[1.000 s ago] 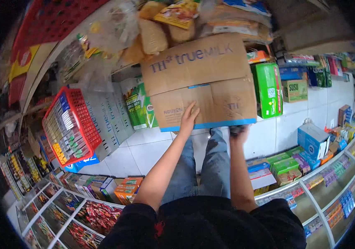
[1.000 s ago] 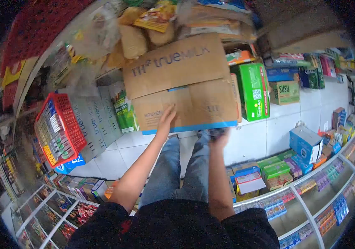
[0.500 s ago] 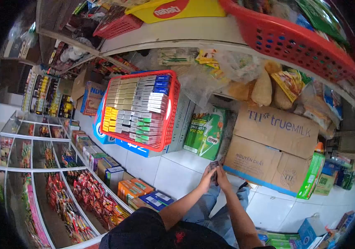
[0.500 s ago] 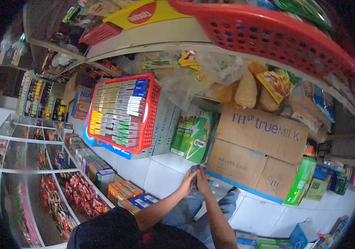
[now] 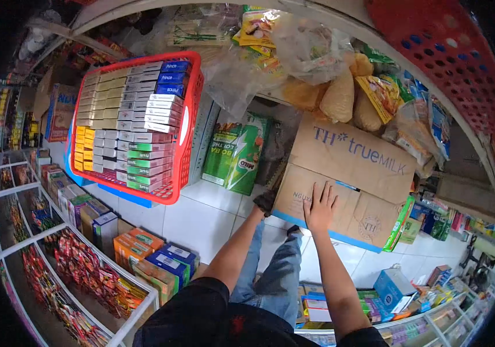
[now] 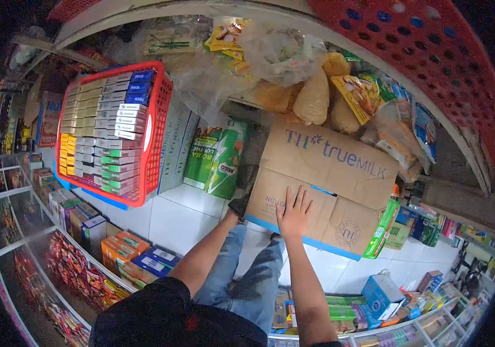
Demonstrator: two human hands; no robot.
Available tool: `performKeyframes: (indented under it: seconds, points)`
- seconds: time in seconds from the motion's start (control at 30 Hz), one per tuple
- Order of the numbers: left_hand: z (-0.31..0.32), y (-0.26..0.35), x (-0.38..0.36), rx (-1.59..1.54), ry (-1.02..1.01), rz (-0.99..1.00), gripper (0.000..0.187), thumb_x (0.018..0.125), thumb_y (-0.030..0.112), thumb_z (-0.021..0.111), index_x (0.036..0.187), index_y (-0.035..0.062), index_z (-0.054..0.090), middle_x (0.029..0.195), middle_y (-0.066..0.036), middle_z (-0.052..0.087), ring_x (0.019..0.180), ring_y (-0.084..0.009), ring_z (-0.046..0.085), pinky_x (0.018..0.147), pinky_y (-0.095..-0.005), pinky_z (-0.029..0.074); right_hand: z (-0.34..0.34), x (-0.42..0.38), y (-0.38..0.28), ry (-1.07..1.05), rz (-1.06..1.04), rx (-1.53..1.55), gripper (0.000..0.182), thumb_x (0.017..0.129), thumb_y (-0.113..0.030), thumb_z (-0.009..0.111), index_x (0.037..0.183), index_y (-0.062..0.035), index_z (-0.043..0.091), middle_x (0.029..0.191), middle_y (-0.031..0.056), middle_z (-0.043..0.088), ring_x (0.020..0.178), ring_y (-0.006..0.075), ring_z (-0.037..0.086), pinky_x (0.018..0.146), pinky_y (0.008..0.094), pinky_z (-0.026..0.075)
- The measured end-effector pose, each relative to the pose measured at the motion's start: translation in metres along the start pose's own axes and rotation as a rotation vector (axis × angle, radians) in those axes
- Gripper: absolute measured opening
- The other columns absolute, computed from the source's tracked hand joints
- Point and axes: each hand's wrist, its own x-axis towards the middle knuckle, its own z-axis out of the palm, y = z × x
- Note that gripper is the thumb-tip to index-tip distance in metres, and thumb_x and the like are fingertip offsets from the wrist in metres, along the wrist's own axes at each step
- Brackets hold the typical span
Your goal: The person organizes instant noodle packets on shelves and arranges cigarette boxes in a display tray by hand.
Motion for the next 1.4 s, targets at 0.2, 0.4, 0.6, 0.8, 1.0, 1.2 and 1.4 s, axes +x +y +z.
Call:
performKeyframes:
  seconds: [0.2,0.4,0.6,0.8,1.0,1.2,1.4]
  points:
    - [0.023,0.019,0.052,0.09,-0.029,0.256,0.043,0.09,0.035,0.042,0.119,0.0035,0.05,0.115,-0.009,0.053,0.105,-0.0162,0.049,0.087,-0.0277,0.04,-0.001,-0.001,0.002,0.053,-0.033,0.048,0.057,0.084,-0.04,0.047,0.134,-0.015,0.034,0.141,0.0181,0.022,0.13,0.0373,0.017,0.105,0.0524,0.012]
    - [0.102,0.185,-0.02,-0.089,-0.212,0.3,0.042,0.087,0.037,0.05,0.114,0.0054,0.053,0.1,-0.01,0.059,0.092,-0.0181,0.055,0.083,-0.031,0.042,-0.031,0.052,-0.016,0.174,-0.018,0.116,0.059,0.082,-0.037,0.05,0.134,-0.0129,0.033,0.142,0.0185,0.021,0.13,0.0385,0.016,0.105,0.0527,0.01]
    - [0.075,0.102,-0.008,0.215,0.03,0.651,0.045,0.087,0.038,0.051,0.117,0.005,0.047,0.102,-0.01,0.058,0.091,-0.0205,0.055,0.08,-0.0327,0.043,0.006,0.08,-0.008,0.118,-0.034,-0.046,0.062,0.085,-0.04,0.041,0.138,-0.0102,0.026,0.143,0.0181,0.017,0.132,0.0371,0.014,0.105,0.0525,0.007]
    - [0.071,0.039,0.088,0.743,0.145,0.612,0.038,0.089,0.028,0.048,0.118,0.0036,0.044,0.108,-0.014,0.056,0.095,-0.0261,0.055,0.083,-0.0354,0.044,0.006,0.08,-0.01,0.101,-0.005,-0.052,0.061,0.086,-0.041,0.038,0.138,-0.0112,0.025,0.144,0.0174,0.015,0.133,0.0365,0.011,0.105,0.0521,0.006]
    - [0.144,0.206,0.102,0.126,-0.191,0.913,0.032,0.09,0.033,0.046,0.1,0.0046,0.056,0.08,-0.007,0.06,0.075,-0.0203,0.058,0.071,-0.0354,0.045,0.011,0.08,-0.006,0.092,0.0,-0.052,0.063,0.085,-0.04,0.04,0.138,-0.0112,0.024,0.145,0.0176,0.013,0.133,0.0367,0.011,0.105,0.0521,0.005]
    - [0.118,0.163,0.049,0.244,-0.041,0.791,0.078,0.066,0.042,0.071,0.121,-0.003,0.039,0.115,-0.02,0.048,0.107,-0.0305,0.048,0.093,-0.0366,0.037,0.012,0.079,-0.006,0.102,-0.008,-0.046,0.062,0.086,-0.038,0.039,0.138,-0.0093,0.024,0.145,0.017,0.013,0.133,0.0368,0.009,0.105,0.0517,0.003]
    - [0.099,0.174,0.007,0.704,-0.117,0.48,0.095,0.063,0.04,0.075,0.132,-0.0032,0.024,0.133,-0.024,0.032,0.124,-0.0323,0.032,0.103,-0.0364,0.025,0.005,0.08,-0.012,0.128,-0.036,-0.021,0.062,0.086,-0.037,0.039,0.138,-0.0095,0.023,0.145,0.0175,0.013,0.133,0.0368,0.01,0.106,0.0516,0.004]
